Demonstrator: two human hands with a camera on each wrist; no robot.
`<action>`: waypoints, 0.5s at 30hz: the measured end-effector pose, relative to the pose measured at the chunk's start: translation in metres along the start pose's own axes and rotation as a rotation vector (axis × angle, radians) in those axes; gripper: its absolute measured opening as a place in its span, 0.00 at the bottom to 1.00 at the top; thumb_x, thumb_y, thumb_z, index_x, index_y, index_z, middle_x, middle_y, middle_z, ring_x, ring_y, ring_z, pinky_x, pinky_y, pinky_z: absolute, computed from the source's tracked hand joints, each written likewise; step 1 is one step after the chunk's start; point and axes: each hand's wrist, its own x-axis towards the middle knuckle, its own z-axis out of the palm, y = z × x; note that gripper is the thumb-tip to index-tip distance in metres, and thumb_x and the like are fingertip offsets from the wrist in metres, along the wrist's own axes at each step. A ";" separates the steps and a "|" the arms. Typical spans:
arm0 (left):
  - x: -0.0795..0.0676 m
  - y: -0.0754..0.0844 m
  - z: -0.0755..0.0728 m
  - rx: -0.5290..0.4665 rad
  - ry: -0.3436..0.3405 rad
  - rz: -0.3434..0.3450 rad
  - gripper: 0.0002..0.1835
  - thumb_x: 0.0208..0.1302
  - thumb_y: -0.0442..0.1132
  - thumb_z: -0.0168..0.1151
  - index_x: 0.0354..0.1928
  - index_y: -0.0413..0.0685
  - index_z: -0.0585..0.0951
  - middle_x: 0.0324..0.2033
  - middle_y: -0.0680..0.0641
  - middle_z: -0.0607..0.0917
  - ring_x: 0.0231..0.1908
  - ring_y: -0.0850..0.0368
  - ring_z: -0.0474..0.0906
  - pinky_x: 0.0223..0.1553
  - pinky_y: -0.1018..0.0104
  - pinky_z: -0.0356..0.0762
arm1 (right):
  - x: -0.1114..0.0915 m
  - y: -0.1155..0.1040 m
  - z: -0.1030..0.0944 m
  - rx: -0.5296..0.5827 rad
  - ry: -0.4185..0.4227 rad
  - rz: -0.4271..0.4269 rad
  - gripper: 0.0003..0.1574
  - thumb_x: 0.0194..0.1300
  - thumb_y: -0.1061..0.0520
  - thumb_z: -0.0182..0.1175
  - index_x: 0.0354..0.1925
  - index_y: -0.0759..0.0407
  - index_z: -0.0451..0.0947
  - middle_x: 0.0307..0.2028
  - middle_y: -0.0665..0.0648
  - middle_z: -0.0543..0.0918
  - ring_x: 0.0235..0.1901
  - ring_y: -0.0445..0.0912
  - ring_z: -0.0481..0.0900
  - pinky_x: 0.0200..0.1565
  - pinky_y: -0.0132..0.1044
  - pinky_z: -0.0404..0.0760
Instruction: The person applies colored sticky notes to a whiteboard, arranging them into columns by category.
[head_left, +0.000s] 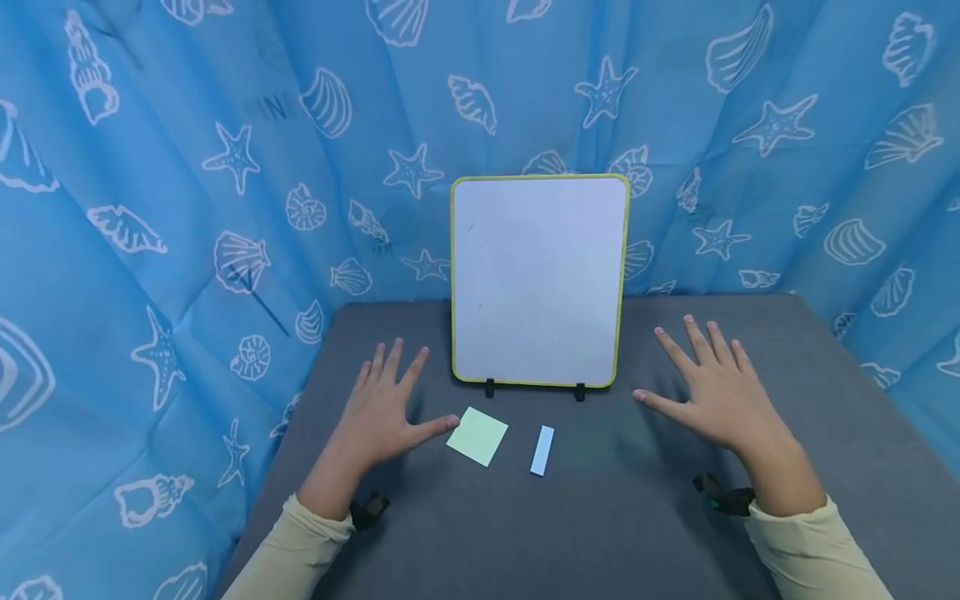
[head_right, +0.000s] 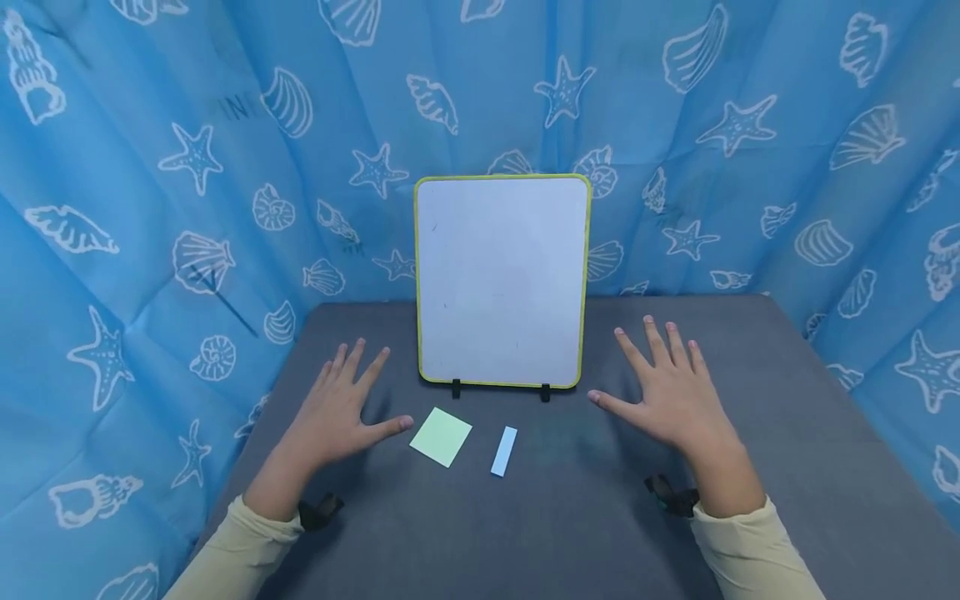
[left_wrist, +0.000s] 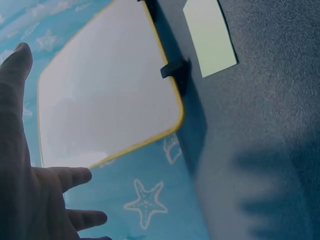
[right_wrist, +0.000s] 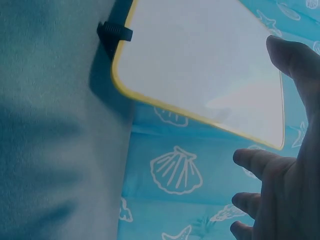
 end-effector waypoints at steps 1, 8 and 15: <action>0.000 0.001 0.001 -0.006 0.006 0.005 0.63 0.58 0.84 0.59 0.87 0.61 0.50 0.86 0.37 0.46 0.84 0.31 0.38 0.81 0.30 0.45 | 0.000 -0.002 0.000 0.003 0.002 -0.004 0.69 0.66 0.17 0.56 0.87 0.48 0.43 0.84 0.72 0.39 0.82 0.76 0.37 0.75 0.78 0.41; 0.003 0.008 0.011 -0.076 0.046 0.086 0.59 0.62 0.80 0.61 0.86 0.60 0.53 0.85 0.37 0.52 0.84 0.33 0.46 0.78 0.30 0.54 | 0.000 -0.013 0.003 0.037 0.046 -0.036 0.66 0.67 0.20 0.59 0.87 0.47 0.47 0.85 0.71 0.42 0.83 0.74 0.39 0.76 0.77 0.44; 0.009 0.026 0.025 -0.165 0.061 0.229 0.54 0.64 0.72 0.67 0.84 0.56 0.60 0.83 0.38 0.57 0.82 0.36 0.55 0.75 0.32 0.64 | 0.002 -0.021 0.015 0.063 0.115 -0.079 0.62 0.67 0.24 0.63 0.85 0.51 0.56 0.84 0.71 0.50 0.82 0.73 0.47 0.75 0.77 0.48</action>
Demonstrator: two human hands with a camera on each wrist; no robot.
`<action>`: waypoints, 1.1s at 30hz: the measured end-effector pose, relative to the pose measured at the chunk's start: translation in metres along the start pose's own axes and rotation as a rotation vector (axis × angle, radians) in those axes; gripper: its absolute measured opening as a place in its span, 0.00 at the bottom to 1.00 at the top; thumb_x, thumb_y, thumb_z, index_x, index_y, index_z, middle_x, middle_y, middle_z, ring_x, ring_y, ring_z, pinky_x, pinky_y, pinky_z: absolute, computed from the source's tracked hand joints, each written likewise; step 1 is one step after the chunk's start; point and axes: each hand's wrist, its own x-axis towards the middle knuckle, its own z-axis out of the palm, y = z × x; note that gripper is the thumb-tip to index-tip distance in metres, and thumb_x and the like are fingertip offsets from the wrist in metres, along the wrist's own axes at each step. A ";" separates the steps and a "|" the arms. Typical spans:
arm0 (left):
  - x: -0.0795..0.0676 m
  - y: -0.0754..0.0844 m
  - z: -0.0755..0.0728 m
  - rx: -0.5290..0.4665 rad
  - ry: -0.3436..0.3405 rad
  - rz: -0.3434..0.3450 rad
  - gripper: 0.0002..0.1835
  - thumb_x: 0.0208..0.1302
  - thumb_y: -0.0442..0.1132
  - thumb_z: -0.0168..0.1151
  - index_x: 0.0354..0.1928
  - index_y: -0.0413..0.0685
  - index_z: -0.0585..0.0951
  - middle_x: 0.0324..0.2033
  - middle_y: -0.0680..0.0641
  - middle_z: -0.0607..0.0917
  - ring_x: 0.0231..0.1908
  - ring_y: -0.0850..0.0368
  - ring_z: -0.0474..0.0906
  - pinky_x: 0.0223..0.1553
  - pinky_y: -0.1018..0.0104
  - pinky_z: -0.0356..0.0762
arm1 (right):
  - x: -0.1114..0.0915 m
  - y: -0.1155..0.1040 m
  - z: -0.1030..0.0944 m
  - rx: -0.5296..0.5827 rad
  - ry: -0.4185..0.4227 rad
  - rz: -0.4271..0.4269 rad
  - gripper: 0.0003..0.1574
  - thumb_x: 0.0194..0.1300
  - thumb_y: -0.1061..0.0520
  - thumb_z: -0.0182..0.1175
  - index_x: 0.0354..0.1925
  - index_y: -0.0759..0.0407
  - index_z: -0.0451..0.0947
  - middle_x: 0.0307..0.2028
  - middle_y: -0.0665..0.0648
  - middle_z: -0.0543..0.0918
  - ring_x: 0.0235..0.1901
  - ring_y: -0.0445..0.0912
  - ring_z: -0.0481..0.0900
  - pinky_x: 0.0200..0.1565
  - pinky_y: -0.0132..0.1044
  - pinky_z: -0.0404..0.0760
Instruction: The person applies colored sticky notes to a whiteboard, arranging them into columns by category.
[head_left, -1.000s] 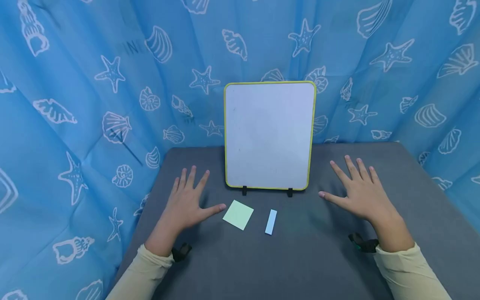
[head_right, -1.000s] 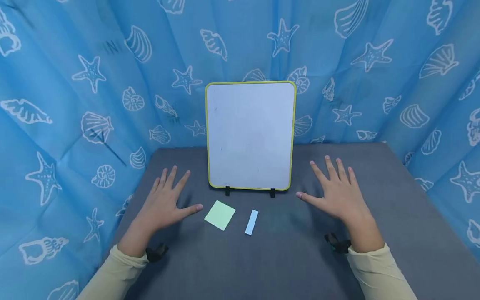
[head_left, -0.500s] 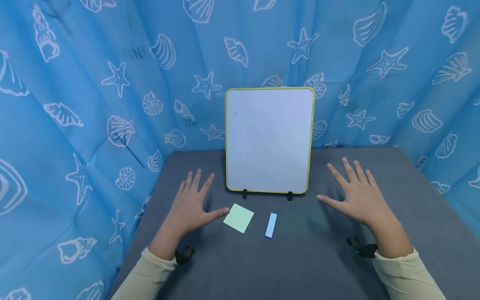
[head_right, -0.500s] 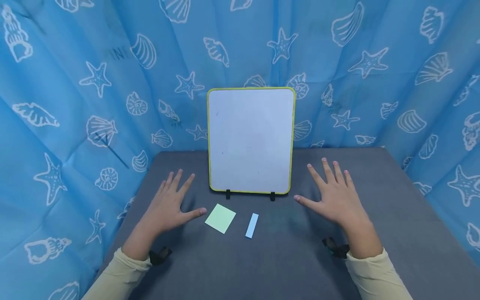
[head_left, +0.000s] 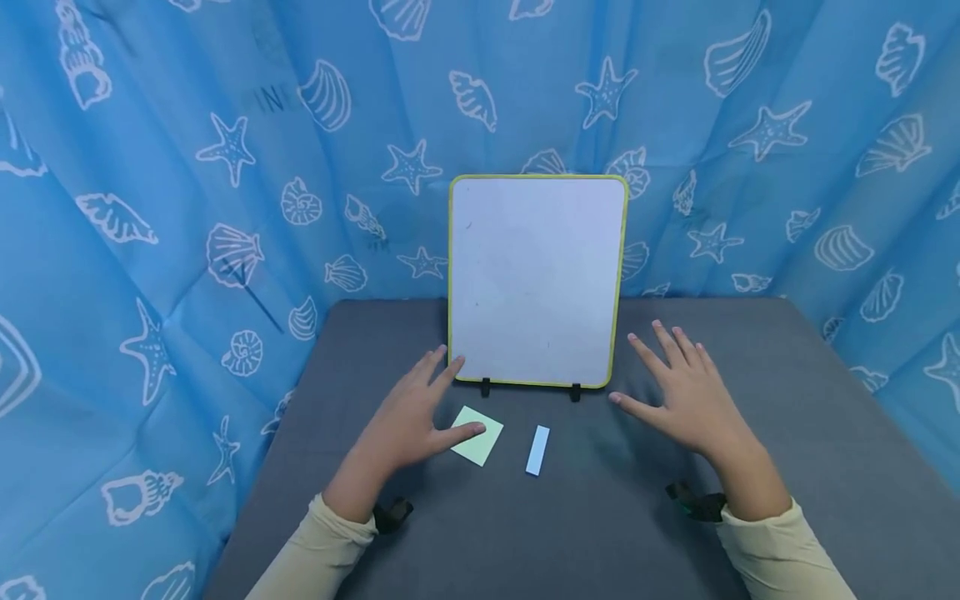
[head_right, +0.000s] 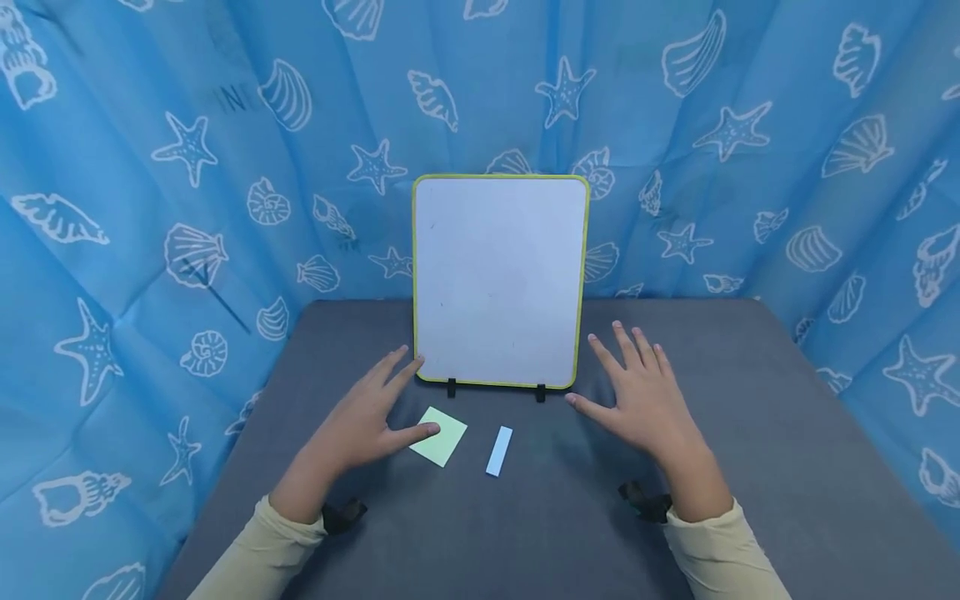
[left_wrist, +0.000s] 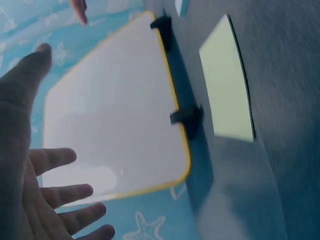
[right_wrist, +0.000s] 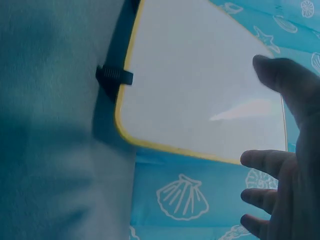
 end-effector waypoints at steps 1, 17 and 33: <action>0.001 0.002 0.002 -0.001 0.001 0.020 0.53 0.65 0.71 0.67 0.84 0.55 0.61 0.83 0.38 0.58 0.82 0.36 0.56 0.74 0.33 0.65 | 0.001 -0.002 0.002 0.003 0.010 -0.003 0.62 0.66 0.24 0.64 0.84 0.52 0.57 0.83 0.71 0.52 0.81 0.73 0.48 0.75 0.77 0.49; 0.023 0.025 0.034 -0.023 -0.061 0.171 0.39 0.72 0.60 0.67 0.77 0.47 0.73 0.76 0.40 0.72 0.78 0.42 0.67 0.74 0.42 0.70 | 0.002 -0.025 0.024 0.229 -0.038 -0.030 0.50 0.71 0.36 0.67 0.77 0.64 0.69 0.81 0.67 0.63 0.80 0.69 0.57 0.72 0.75 0.62; 0.030 0.043 0.062 0.001 -0.183 0.128 0.36 0.73 0.61 0.66 0.76 0.52 0.75 0.75 0.46 0.75 0.75 0.51 0.72 0.73 0.50 0.73 | -0.002 -0.052 0.062 0.214 -0.090 -0.116 0.36 0.65 0.41 0.75 0.63 0.60 0.84 0.62 0.62 0.86 0.63 0.62 0.82 0.64 0.67 0.77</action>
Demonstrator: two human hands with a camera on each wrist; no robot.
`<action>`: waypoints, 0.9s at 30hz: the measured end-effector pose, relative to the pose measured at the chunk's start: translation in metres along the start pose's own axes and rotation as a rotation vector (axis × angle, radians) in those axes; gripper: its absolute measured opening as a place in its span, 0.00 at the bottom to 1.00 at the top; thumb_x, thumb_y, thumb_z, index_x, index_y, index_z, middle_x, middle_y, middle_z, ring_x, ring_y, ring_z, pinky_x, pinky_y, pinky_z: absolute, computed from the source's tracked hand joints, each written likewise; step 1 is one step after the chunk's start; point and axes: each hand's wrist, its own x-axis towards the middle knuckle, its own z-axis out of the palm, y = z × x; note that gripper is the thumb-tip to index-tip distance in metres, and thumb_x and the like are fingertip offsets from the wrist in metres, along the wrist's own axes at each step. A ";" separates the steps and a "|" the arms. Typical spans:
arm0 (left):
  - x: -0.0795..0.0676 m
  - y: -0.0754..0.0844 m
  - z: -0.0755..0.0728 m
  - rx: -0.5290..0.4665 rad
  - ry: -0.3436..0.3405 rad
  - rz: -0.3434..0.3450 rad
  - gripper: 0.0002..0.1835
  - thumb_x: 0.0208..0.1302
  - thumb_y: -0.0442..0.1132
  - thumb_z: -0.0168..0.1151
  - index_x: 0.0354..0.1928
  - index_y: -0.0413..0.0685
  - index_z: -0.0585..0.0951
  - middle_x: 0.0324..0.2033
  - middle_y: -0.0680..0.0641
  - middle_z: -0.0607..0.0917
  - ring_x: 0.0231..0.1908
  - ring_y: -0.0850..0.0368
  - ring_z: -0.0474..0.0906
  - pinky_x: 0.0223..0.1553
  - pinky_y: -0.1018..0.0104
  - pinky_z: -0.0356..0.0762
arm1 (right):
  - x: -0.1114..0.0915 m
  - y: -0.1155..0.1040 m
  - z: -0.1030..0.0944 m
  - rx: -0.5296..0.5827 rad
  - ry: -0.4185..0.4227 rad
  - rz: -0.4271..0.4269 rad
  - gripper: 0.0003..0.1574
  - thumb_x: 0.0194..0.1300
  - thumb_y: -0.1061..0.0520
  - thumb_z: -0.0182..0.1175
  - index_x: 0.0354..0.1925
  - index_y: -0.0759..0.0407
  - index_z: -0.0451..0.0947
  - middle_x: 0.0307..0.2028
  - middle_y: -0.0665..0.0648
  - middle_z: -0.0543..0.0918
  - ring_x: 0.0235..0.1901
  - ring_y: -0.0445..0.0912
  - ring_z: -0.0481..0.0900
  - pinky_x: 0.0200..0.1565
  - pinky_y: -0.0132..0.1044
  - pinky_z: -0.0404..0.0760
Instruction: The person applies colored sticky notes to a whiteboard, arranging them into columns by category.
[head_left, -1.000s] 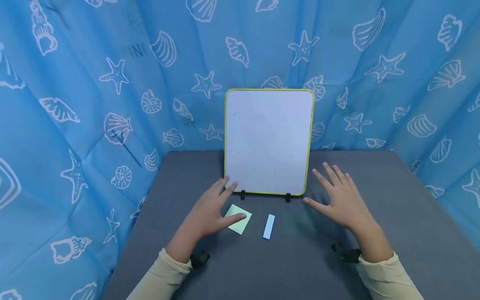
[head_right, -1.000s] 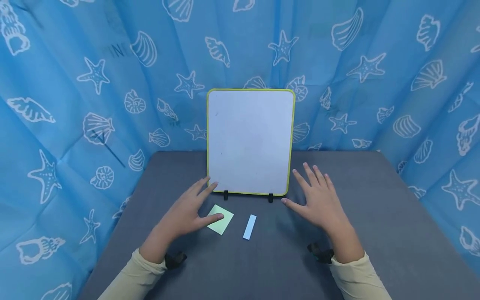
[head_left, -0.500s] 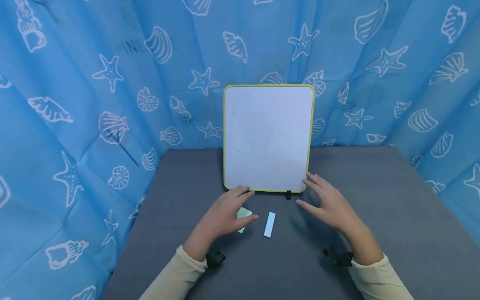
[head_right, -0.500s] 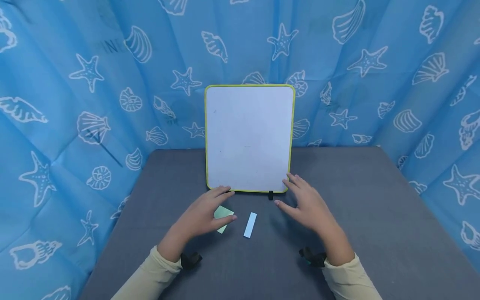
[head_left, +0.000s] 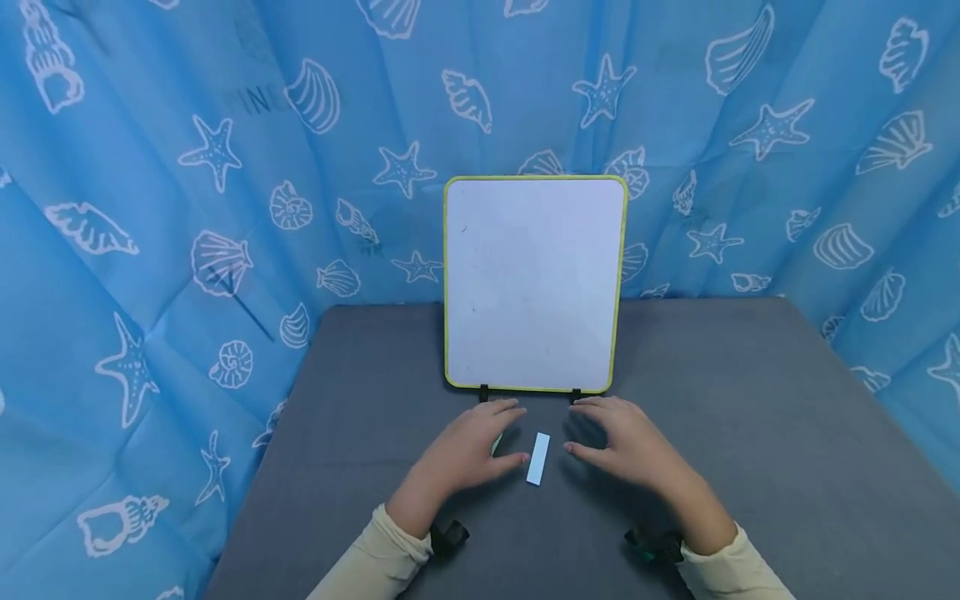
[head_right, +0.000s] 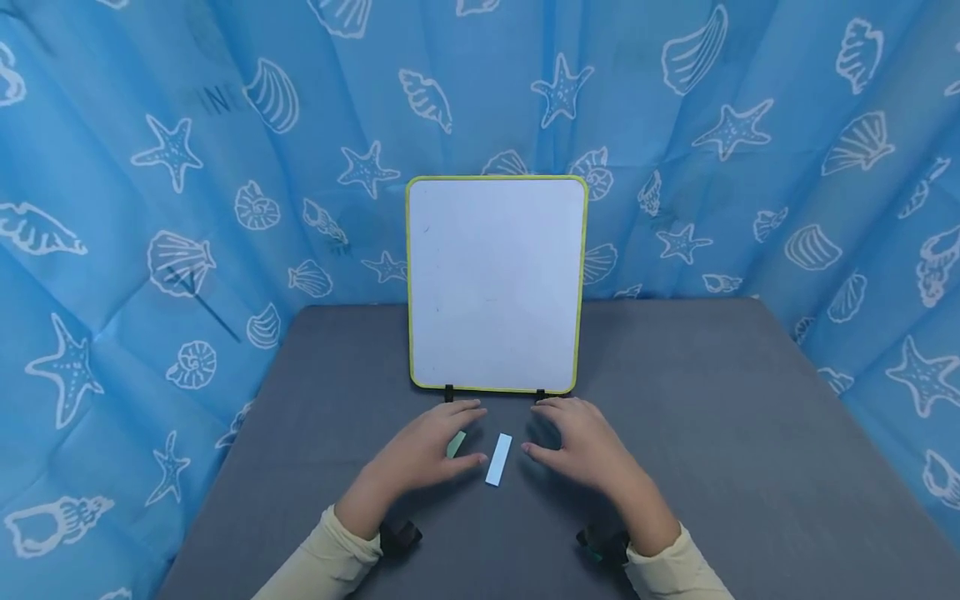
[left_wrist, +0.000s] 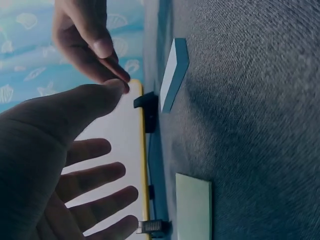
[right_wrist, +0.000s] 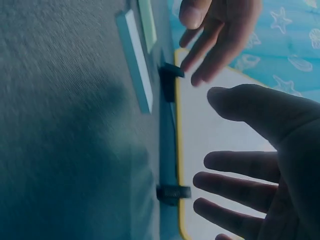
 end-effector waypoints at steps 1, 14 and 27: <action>0.001 0.000 0.001 0.000 -0.002 0.005 0.36 0.73 0.60 0.66 0.76 0.52 0.75 0.75 0.46 0.75 0.75 0.51 0.72 0.73 0.50 0.73 | 0.001 -0.001 0.001 -0.007 -0.011 -0.003 0.36 0.64 0.41 0.75 0.62 0.60 0.85 0.61 0.62 0.86 0.63 0.61 0.83 0.64 0.66 0.77; 0.003 -0.001 0.008 0.032 -0.131 0.048 0.35 0.74 0.55 0.67 0.77 0.51 0.73 0.79 0.49 0.70 0.79 0.49 0.66 0.77 0.52 0.67 | 0.014 -0.018 0.012 -0.081 -0.175 -0.007 0.43 0.53 0.32 0.80 0.56 0.59 0.88 0.52 0.55 0.86 0.47 0.48 0.84 0.49 0.51 0.85; 0.000 0.000 0.019 0.057 -0.177 0.080 0.35 0.73 0.58 0.67 0.76 0.51 0.75 0.75 0.50 0.75 0.78 0.48 0.68 0.76 0.53 0.70 | 0.012 -0.032 0.019 -0.033 -0.305 0.068 0.47 0.50 0.29 0.80 0.58 0.57 0.87 0.54 0.55 0.85 0.50 0.50 0.83 0.54 0.56 0.84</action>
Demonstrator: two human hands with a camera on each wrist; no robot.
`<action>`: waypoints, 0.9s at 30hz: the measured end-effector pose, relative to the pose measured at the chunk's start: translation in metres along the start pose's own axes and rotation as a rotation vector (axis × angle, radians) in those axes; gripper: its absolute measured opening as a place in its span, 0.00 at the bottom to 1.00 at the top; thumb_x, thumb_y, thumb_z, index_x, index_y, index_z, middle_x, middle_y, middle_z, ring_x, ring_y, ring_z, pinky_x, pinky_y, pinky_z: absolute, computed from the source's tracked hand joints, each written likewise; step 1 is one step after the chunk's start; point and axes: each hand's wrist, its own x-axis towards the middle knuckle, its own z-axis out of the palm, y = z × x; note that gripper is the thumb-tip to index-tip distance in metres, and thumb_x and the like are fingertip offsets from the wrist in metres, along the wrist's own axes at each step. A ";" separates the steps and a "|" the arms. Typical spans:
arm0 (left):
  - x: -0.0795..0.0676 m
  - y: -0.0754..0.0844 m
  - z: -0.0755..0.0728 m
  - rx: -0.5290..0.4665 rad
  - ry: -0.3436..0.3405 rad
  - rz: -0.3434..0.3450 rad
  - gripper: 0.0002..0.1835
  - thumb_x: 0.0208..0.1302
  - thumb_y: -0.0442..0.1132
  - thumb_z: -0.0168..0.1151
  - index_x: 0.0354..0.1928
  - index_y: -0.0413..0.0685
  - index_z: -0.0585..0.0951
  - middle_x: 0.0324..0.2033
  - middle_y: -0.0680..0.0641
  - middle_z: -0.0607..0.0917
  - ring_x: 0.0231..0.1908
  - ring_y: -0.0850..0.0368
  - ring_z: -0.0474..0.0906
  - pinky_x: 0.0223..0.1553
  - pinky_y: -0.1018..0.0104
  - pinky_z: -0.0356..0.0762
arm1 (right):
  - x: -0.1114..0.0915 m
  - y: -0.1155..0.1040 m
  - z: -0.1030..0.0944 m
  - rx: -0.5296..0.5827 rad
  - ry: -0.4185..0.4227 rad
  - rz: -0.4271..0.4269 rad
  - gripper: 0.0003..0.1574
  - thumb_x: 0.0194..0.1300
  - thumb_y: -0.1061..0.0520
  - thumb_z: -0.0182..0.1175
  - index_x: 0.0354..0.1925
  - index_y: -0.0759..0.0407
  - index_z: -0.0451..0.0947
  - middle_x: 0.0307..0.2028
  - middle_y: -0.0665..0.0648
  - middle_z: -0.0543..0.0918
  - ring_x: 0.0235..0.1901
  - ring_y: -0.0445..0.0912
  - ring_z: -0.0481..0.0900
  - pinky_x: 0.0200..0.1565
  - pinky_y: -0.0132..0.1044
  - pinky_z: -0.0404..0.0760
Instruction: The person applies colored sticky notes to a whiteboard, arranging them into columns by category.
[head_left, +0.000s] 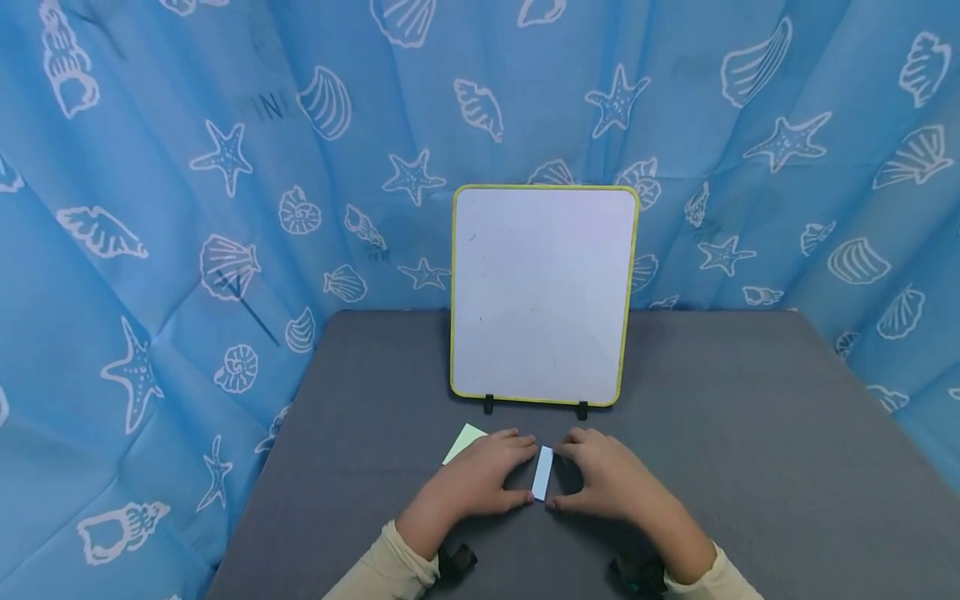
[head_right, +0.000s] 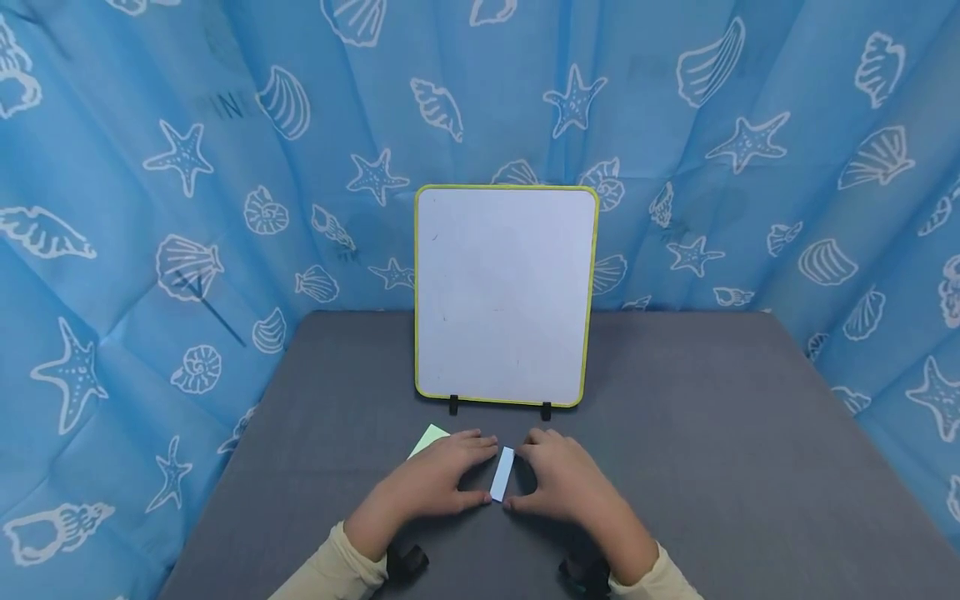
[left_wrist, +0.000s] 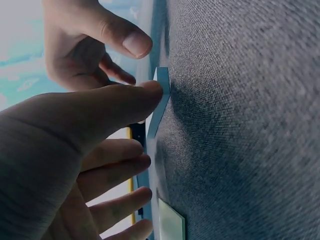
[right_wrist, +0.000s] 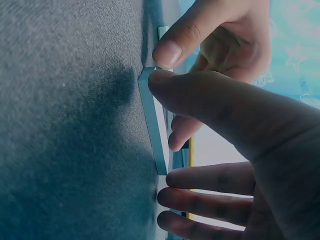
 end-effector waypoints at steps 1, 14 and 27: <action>0.000 0.000 0.001 -0.001 -0.003 0.001 0.35 0.73 0.58 0.67 0.76 0.52 0.75 0.75 0.50 0.75 0.78 0.48 0.68 0.75 0.53 0.70 | 0.000 -0.001 0.000 -0.002 -0.003 0.002 0.47 0.50 0.29 0.80 0.58 0.57 0.87 0.54 0.55 0.85 0.50 0.49 0.82 0.54 0.56 0.84; -0.001 0.002 0.004 0.011 -0.008 0.048 0.33 0.72 0.57 0.68 0.74 0.51 0.77 0.76 0.49 0.74 0.76 0.49 0.70 0.72 0.54 0.74 | -0.001 -0.001 0.007 -0.023 0.033 -0.098 0.41 0.53 0.34 0.81 0.57 0.57 0.88 0.55 0.54 0.87 0.54 0.52 0.85 0.57 0.56 0.84; 0.001 0.002 0.001 0.022 -0.012 0.059 0.32 0.73 0.58 0.66 0.72 0.51 0.79 0.75 0.49 0.76 0.75 0.51 0.72 0.72 0.56 0.75 | 0.002 -0.001 0.008 -0.028 0.037 -0.171 0.38 0.58 0.39 0.79 0.59 0.60 0.86 0.57 0.56 0.86 0.57 0.53 0.84 0.58 0.55 0.84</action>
